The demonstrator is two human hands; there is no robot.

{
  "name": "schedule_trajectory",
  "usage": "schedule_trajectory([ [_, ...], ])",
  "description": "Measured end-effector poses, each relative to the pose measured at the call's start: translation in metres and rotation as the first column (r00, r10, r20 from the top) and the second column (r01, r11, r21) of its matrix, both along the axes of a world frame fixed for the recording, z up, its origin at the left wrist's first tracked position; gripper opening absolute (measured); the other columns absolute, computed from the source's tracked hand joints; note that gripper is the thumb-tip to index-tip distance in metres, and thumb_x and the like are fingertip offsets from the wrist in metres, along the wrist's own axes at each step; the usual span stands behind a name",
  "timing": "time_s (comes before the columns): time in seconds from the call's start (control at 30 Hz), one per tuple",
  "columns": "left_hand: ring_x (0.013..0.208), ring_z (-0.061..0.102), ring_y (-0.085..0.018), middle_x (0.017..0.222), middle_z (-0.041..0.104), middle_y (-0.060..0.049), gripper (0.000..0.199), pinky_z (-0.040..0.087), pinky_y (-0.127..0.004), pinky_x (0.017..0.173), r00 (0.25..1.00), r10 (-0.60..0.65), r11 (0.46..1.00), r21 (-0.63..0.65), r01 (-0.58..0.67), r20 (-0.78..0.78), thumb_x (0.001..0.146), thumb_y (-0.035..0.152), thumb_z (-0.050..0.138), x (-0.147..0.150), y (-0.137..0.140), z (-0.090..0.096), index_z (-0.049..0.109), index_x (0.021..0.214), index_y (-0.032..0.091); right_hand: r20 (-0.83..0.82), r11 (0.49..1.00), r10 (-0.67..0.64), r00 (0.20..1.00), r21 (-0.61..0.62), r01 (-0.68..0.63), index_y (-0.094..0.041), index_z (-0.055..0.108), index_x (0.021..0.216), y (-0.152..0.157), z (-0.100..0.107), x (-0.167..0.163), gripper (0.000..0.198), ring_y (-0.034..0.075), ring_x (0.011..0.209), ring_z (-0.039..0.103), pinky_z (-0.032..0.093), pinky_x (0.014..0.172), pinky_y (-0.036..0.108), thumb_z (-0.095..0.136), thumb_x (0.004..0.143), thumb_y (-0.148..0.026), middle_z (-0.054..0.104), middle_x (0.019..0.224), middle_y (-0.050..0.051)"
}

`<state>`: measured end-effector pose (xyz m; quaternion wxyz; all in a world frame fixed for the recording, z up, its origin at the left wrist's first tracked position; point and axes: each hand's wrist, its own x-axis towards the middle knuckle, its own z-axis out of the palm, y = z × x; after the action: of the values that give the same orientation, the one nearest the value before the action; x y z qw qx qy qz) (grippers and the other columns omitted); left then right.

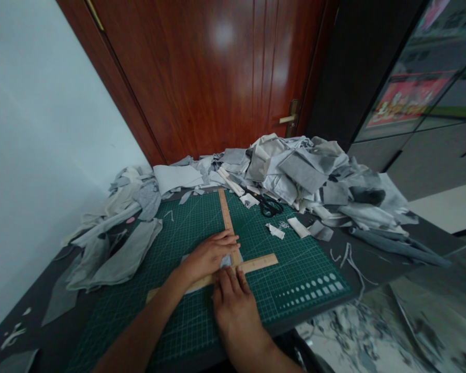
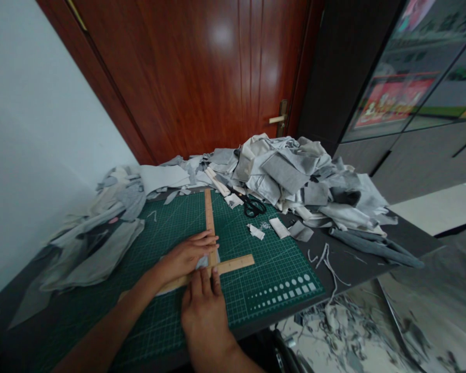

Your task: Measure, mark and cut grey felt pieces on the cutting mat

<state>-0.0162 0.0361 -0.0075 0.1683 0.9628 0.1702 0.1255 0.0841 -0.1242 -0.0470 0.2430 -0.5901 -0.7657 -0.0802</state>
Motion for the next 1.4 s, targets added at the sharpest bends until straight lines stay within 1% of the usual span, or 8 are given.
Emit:
schedule_trajectory([
  [0.13, 0.147, 0.039, -0.021, 0.146, 0.059, -0.005, 0.064, 0.037, -0.047, 0.119, 1.0, 0.011, 1.0, 0.025, -0.011, -0.007, 0.08, -0.006, 0.046, -0.0001, 0.0005, 0.0005, 0.066, 0.133, 0.023, 0.001, 1.0, -0.009, 1.0, 0.016, 0.009, -0.004, 0.072, 0.117, 0.0006, -0.0002, -0.001, 0.028, 0.038, 0.125, 0.062, 0.052, 0.107, 0.053, 0.06, 0.095, -0.014, 0.065, 0.133, 0.024],
  [0.27, 0.145, 0.042, -0.022, 0.143, 0.061, -0.008, 0.058, 0.039, -0.046, 0.118, 1.0, 0.005, 0.999, 0.032, -0.005, -0.003, 0.082, -0.004, 0.046, 0.0006, 0.0004, 0.0024, 0.067, 0.131, 0.02, 0.006, 1.0, 0.005, 1.0, 0.022, -0.005, -0.004, 0.071, 0.118, 0.0004, 0.0006, 0.0009, 0.028, 0.038, 0.126, 0.061, 0.05, 0.108, 0.053, 0.059, 0.095, -0.015, 0.065, 0.134, 0.025],
  [0.4, 0.144, 0.043, -0.022, 0.142, 0.062, -0.008, 0.055, 0.04, -0.046, 0.117, 1.0, 0.007, 0.999, 0.035, -0.007, -0.002, 0.085, -0.003, 0.047, 0.0011, 0.0001, 0.0049, 0.068, 0.13, 0.02, 0.001, 1.0, 0.016, 1.0, -0.001, -0.016, -0.003, 0.069, 0.123, -0.0007, 0.0026, 0.0026, 0.032, 0.038, 0.128, 0.06, 0.051, 0.108, 0.053, 0.058, 0.096, -0.016, 0.063, 0.135, 0.026],
  [0.57, 0.144, 0.043, -0.022, 0.143, 0.061, -0.006, 0.061, 0.04, -0.047, 0.117, 1.0, 0.003, 1.0, 0.027, -0.004, 0.008, 0.08, -0.006, 0.047, -0.0002, 0.0014, 0.0036, 0.068, 0.129, 0.022, 0.004, 1.0, 0.014, 1.0, 0.0, -0.014, -0.002, 0.07, 0.121, -0.0009, 0.0046, 0.0025, 0.031, 0.039, 0.127, 0.06, 0.051, 0.108, 0.054, 0.059, 0.096, -0.017, 0.064, 0.135, 0.025],
  [0.67, 0.145, 0.043, -0.022, 0.144, 0.061, -0.006, 0.062, 0.039, -0.046, 0.117, 1.0, -0.001, 1.0, 0.015, 0.001, 0.016, 0.08, -0.006, 0.049, -0.0009, 0.0012, 0.004, 0.068, 0.13, 0.024, 0.007, 1.0, 0.01, 1.0, 0.011, -0.01, -0.003, 0.07, 0.122, -0.0002, 0.0034, 0.0021, 0.032, 0.039, 0.127, 0.061, 0.052, 0.107, 0.053, 0.058, 0.096, -0.017, 0.064, 0.135, 0.024],
  [0.93, 0.143, 0.045, -0.024, 0.142, 0.062, -0.008, 0.057, 0.041, -0.047, 0.117, 1.0, -0.003, 1.0, 0.03, 0.003, 0.01, 0.081, -0.005, 0.049, 0.0003, 0.0004, 0.0051, 0.069, 0.128, 0.02, -0.008, 1.0, -0.001, 1.0, 0.024, 0.001, -0.004, 0.07, 0.121, 0.0007, -0.0009, 0.0008, 0.03, 0.038, 0.126, 0.061, 0.052, 0.107, 0.054, 0.058, 0.096, -0.015, 0.065, 0.134, 0.023],
  [1.23, 0.144, 0.044, -0.023, 0.144, 0.06, -0.007, 0.057, 0.038, -0.048, 0.118, 0.999, -0.012, 1.0, 0.022, 0.012, 0.031, 0.082, -0.004, 0.05, -0.0012, 0.0016, 0.0017, 0.068, 0.13, 0.023, -0.019, 1.0, 0.021, 1.0, -0.001, -0.021, -0.004, 0.068, 0.125, -0.0005, 0.0007, 0.0024, 0.033, 0.038, 0.13, 0.058, 0.051, 0.107, 0.054, 0.057, 0.096, -0.015, 0.062, 0.138, 0.024],
  [1.4, 0.145, 0.042, -0.023, 0.145, 0.06, -0.007, 0.058, 0.037, -0.047, 0.119, 0.999, -0.012, 1.0, 0.009, 0.012, 0.031, 0.082, -0.004, 0.05, -0.0021, 0.0023, 0.0014, 0.068, 0.129, 0.022, -0.014, 1.0, 0.0, 1.0, 0.019, 0.0, -0.005, 0.071, 0.12, 0.0001, 0.0001, 0.0014, 0.03, 0.037, 0.125, 0.061, 0.051, 0.106, 0.053, 0.056, 0.095, -0.012, 0.066, 0.133, 0.023],
])
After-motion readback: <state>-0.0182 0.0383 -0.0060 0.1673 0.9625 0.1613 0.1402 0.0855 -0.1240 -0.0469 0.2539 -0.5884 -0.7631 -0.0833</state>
